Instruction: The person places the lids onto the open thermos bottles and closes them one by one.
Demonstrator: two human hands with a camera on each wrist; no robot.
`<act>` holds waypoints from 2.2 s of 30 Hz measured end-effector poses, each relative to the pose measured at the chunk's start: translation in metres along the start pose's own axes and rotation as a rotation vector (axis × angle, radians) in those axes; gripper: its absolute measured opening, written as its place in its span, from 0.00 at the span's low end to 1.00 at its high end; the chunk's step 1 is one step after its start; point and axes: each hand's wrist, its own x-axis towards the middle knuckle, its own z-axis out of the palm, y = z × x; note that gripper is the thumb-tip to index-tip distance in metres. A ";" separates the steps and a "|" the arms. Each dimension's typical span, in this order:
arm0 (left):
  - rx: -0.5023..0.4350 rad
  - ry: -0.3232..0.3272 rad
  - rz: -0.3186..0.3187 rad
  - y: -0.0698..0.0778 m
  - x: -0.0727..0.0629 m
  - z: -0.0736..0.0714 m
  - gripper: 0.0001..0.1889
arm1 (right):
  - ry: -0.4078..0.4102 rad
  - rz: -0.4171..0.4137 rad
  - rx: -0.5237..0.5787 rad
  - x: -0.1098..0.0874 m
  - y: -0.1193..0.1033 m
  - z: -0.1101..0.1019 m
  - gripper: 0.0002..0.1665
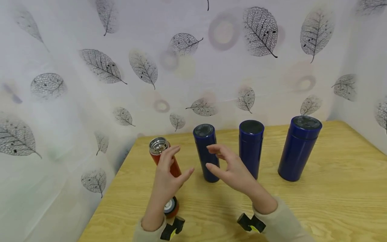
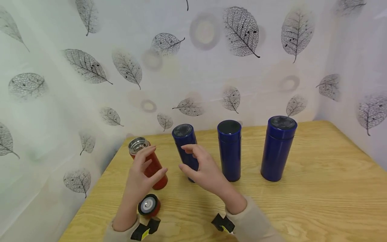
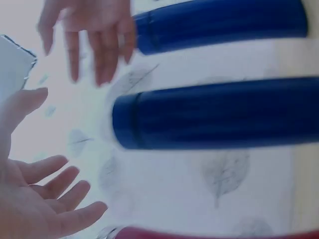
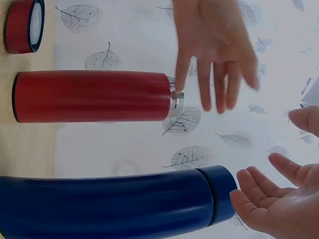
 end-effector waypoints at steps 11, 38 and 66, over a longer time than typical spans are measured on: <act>-0.055 0.185 -0.078 -0.004 -0.005 -0.061 0.26 | -0.064 0.004 0.038 0.016 0.000 0.027 0.24; 0.065 0.114 -0.312 -0.021 -0.015 -0.105 0.24 | -0.519 -0.119 -0.074 0.036 0.014 0.121 0.26; 0.047 0.065 -0.326 -0.026 -0.014 -0.107 0.29 | -0.909 -0.119 -0.316 0.024 0.036 0.158 0.30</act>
